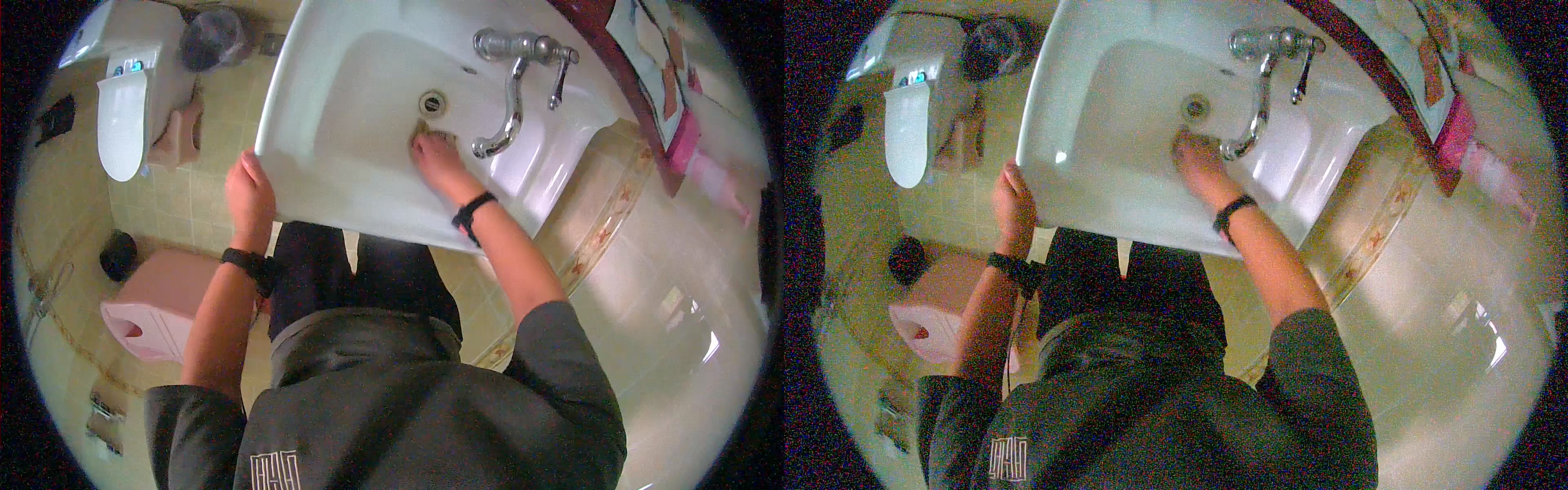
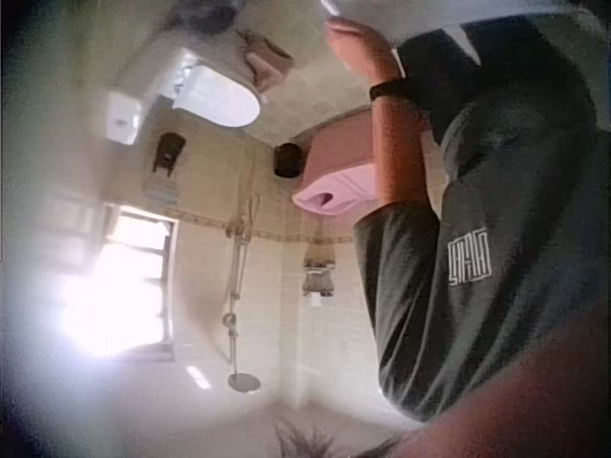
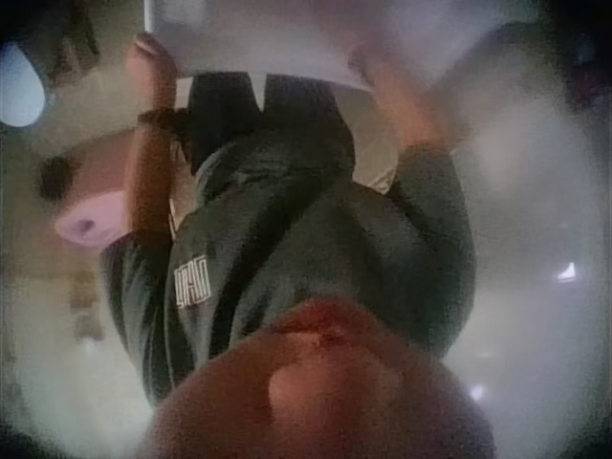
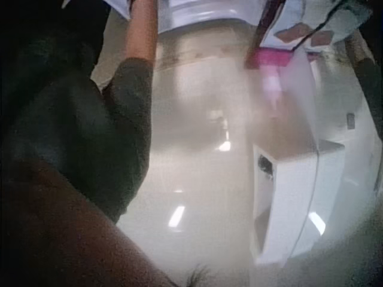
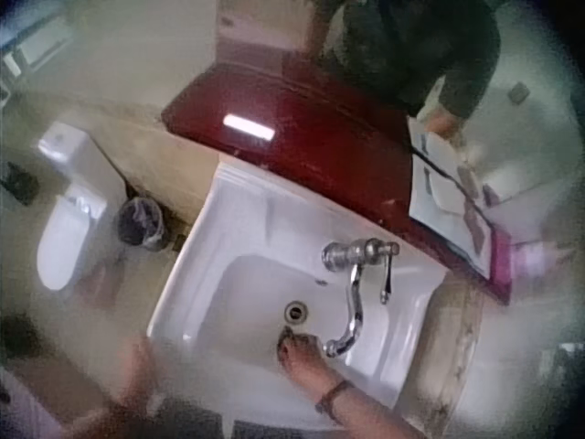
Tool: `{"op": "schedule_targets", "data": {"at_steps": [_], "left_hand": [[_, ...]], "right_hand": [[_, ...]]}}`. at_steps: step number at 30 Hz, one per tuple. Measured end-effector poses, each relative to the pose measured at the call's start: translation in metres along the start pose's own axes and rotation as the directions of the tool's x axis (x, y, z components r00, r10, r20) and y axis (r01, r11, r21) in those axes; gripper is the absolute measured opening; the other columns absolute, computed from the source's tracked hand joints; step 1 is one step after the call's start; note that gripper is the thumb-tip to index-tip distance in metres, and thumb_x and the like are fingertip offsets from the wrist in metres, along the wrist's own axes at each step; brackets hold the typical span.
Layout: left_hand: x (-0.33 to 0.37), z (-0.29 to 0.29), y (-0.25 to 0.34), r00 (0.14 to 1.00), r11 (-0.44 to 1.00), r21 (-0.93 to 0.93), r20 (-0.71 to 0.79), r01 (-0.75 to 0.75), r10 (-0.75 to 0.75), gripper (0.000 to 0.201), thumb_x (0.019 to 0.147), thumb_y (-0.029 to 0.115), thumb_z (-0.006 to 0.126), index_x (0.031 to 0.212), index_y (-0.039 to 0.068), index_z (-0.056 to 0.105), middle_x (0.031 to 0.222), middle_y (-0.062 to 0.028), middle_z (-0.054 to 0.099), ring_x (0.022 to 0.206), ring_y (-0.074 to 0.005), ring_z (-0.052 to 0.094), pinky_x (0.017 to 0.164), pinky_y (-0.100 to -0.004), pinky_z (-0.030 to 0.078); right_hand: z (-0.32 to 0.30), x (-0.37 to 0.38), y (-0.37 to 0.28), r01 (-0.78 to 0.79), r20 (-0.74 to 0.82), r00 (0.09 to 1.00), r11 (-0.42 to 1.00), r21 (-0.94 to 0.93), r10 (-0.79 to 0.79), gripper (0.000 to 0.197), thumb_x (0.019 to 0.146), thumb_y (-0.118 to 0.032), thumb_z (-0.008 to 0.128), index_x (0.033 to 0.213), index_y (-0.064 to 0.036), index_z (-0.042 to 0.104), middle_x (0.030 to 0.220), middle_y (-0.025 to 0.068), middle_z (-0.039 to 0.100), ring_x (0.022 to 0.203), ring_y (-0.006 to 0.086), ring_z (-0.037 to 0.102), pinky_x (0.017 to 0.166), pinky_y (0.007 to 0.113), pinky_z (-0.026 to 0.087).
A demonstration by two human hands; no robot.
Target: The person wipes the exterior and top of a toilet with a cloth, then washes the cloth in a sink and wipes the faucet and basin.
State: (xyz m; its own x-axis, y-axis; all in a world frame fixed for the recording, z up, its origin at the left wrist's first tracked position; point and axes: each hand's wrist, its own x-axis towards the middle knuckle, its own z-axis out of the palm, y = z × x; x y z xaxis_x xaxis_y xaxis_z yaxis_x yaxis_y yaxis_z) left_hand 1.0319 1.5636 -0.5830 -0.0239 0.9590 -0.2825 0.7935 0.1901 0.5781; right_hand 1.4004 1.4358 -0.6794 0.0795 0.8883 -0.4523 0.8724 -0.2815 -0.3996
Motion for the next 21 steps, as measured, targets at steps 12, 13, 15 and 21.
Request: {"op": "schedule_targets", "data": {"at_steps": [12,13,15,21], "left_hand": [[-0.004,-0.025,0.018,1.000,0.990,0.138,-0.013,0.024,-0.022,0.052,0.112,0.036,0.033,0.115,0.002,0.071,0.099,-0.0227,0.072,0.096,-0.0432,0.066,0.084,-0.0511,0.052],[-0.002,-0.019,0.019,1.000,0.993,0.117,-0.009,-0.015,0.016,0.052,0.113,0.036,0.032,0.114,0.002,0.071,0.099,-0.0228,0.072,0.096,-0.0432,0.066,0.084,-0.0511,0.052],[0.002,-0.004,0.021,1.000,0.996,0.092,0.002,-0.018,0.017,0.052,0.112,0.036,0.033,0.113,0.002,0.072,0.099,-0.0228,0.072,0.095,-0.0433,0.066,0.084,-0.0513,0.052],[-0.004,-0.013,0.014,0.999,0.997,0.064,-0.001,0.034,-0.034,0.052,0.112,0.035,0.034,0.110,0.000,0.072,0.099,-0.0231,0.072,0.096,-0.0435,0.065,0.084,-0.0509,0.052]], "right_hand": [[0.011,-0.029,0.030,0.038,0.038,0.999,0.999,-0.006,-0.037,0.019,0.096,-0.022,0.067,0.094,-0.0030,0.065,0.099,0.0219,0.071,0.097,0.0421,0.068,0.085,0.052,0.052],[0.005,-0.017,0.040,0.031,0.034,0.999,0.999,-0.018,-0.031,0.019,0.096,-0.022,0.067,0.094,-0.0030,0.065,0.099,0.0219,0.071,0.097,0.0421,0.068,0.085,0.052,0.052],[-0.012,0.020,0.067,-0.131,-0.077,0.985,0.964,0.231,0.153,0.017,0.094,-0.020,0.068,0.091,-0.0035,0.067,0.092,0.0203,0.072,0.093,0.0422,0.069,0.082,0.053,0.053],[-0.025,-0.004,0.053,-0.111,-0.075,0.992,0.990,-0.081,0.105,0.024,0.096,-0.028,0.064,0.096,-0.0040,0.067,0.095,0.0211,0.072,0.093,0.0404,0.069,0.081,0.054,0.053]]}}
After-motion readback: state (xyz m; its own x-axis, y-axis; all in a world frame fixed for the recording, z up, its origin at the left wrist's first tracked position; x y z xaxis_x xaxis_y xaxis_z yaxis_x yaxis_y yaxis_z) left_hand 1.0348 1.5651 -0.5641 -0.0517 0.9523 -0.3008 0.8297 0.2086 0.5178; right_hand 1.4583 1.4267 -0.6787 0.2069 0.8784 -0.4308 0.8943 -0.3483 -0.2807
